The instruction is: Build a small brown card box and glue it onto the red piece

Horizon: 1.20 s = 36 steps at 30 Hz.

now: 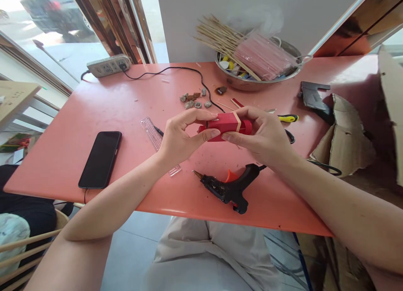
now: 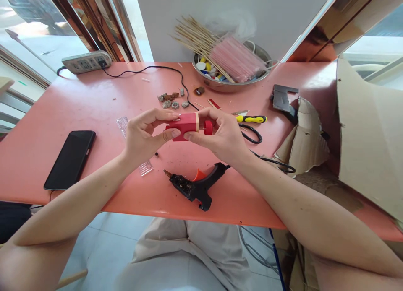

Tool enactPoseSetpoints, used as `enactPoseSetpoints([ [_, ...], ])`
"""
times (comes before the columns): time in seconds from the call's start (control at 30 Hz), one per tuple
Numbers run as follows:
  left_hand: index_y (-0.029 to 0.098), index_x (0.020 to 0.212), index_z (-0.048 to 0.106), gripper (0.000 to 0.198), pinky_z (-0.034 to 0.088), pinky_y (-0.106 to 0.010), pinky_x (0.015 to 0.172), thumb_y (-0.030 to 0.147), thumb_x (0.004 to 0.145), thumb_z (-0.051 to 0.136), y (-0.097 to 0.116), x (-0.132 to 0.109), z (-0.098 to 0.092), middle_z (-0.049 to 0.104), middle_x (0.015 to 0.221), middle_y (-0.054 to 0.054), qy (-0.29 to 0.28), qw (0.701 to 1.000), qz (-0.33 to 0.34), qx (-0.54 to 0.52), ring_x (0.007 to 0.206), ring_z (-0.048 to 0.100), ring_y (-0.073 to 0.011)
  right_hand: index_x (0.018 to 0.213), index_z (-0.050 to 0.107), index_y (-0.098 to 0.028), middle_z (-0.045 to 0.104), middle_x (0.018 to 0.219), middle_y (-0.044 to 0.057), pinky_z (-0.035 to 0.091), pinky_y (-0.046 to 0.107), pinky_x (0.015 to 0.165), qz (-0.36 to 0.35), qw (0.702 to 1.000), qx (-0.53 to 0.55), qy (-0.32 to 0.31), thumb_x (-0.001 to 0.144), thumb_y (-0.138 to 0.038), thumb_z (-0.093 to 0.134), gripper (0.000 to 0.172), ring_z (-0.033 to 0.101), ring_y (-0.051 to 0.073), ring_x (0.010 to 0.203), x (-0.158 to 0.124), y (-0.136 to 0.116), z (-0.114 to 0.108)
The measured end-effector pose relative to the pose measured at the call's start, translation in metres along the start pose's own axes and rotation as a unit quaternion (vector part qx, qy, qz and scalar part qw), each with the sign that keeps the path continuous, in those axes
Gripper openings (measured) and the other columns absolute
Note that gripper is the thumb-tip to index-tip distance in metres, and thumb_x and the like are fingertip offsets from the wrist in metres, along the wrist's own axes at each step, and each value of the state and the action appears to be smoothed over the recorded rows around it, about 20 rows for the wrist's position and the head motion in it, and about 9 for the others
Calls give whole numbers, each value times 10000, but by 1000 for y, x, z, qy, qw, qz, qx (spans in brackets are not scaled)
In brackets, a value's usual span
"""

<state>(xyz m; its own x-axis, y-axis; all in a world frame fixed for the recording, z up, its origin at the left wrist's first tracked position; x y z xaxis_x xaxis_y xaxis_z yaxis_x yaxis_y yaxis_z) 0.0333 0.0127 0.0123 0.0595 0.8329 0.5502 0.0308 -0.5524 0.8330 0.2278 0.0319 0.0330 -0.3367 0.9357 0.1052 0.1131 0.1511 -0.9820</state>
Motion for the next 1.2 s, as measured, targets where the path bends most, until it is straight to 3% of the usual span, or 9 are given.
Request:
enactPoseSetpoints([
  [0.17, 246, 1084, 870, 461, 706, -366, 1009, 602, 814, 983, 4, -2, 3, 889, 1117, -68, -9, 1000, -11, -23, 1057, 857, -225, 805, 693, -250, 596, 704, -50, 477, 299, 575, 48, 999, 25, -8, 584, -463, 1046, 468, 534, 132, 630, -1, -5, 1],
  [0.33, 226, 1001, 853, 434, 711, -350, 985, 583, 801, 998, 5, -2, 4, 891, 1080, -65, 3, 999, -30, -14, 1046, 856, -222, 803, 713, -250, 658, 729, -39, 519, 303, 617, 80, 995, 52, -14, 527, -444, 1076, 495, 607, 152, 686, 1, -1, 1],
  [0.43, 222, 1029, 818, 499, 697, -317, 960, 652, 818, 959, 7, -5, 8, 874, 1081, -60, 8, 999, -47, -9, 998, 840, -190, 798, 733, -253, 690, 734, -39, 501, 284, 605, 109, 990, 83, -18, 465, -456, 1105, 539, 581, 130, 665, 3, 5, 0],
  [0.5, 233, 1098, 786, 578, 689, -296, 937, 676, 780, 977, 10, -6, 12, 858, 1077, -44, 16, 998, -67, -6, 970, 828, -172, 787, 736, -261, 737, 786, -23, 546, 295, 659, 121, 986, 109, -35, 441, -507, 1117, 570, 633, 144, 716, 4, 9, 1],
  [0.6, 257, 1164, 756, 649, 687, -305, 957, 644, 719, 1028, 17, -8, 16, 844, 1082, -27, 28, 997, -76, -8, 989, 822, -178, 754, 715, -281, 756, 815, -14, 624, 350, 779, 108, 983, 124, -76, 462, -581, 1118, 581, 723, 193, 814, 6, 11, 2],
  [0.7, 251, 1083, 776, 548, 692, -332, 956, 643, 770, 994, 22, -8, 17, 844, 1083, -39, 23, 997, -74, -17, 969, 817, -187, 737, 706, -297, 750, 784, -16, 657, 392, 801, 94, 984, 123, -92, 493, -585, 1121, 561, 744, 217, 807, 7, 11, 2],
  [0.9, 241, 1024, 796, 472, 684, -335, 949, 613, 800, 980, 17, -7, 11, 845, 1050, -39, 9, 998, -69, -3, 969, 809, -186, 777, 736, -306, 769, 773, -21, 661, 384, 761, 101, 984, 127, -68, 427, -506, 1145, 574, 740, 211, 753, 8, 11, 3],
  [1.07, 245, 1058, 796, 482, 684, -324, 957, 648, 835, 939, 14, -5, 11, 845, 1103, -53, -6, 998, -65, -4, 999, 810, -186, 812, 731, -277, 738, 760, -21, 590, 341, 634, 66, 995, 59, -38, 540, -479, 1094, 496, 662, 178, 679, 4, 0, 0],
  [1.2, 243, 1032, 805, 519, 700, -331, 936, 657, 776, 984, 13, -4, 12, 859, 1100, -66, -13, 998, -61, -26, 1023, 836, -210, 838, 733, -262, 703, 765, -18, 590, 340, 641, 11, 1000, 0, -29, 623, -468, 1051, 436, 644, 179, 699, -2, -8, -2],
])
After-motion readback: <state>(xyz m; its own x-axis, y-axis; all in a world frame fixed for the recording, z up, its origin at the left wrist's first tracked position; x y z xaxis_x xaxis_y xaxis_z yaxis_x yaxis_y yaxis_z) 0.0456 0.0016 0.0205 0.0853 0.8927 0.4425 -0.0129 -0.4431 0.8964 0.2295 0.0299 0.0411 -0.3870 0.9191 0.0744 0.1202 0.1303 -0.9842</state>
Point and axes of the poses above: each hand's wrist, its own x-axis towards the middle knuckle, its own z-axis out of the palm, y = z × x, the point moved 4 cm from there along x, towards the middle knuckle
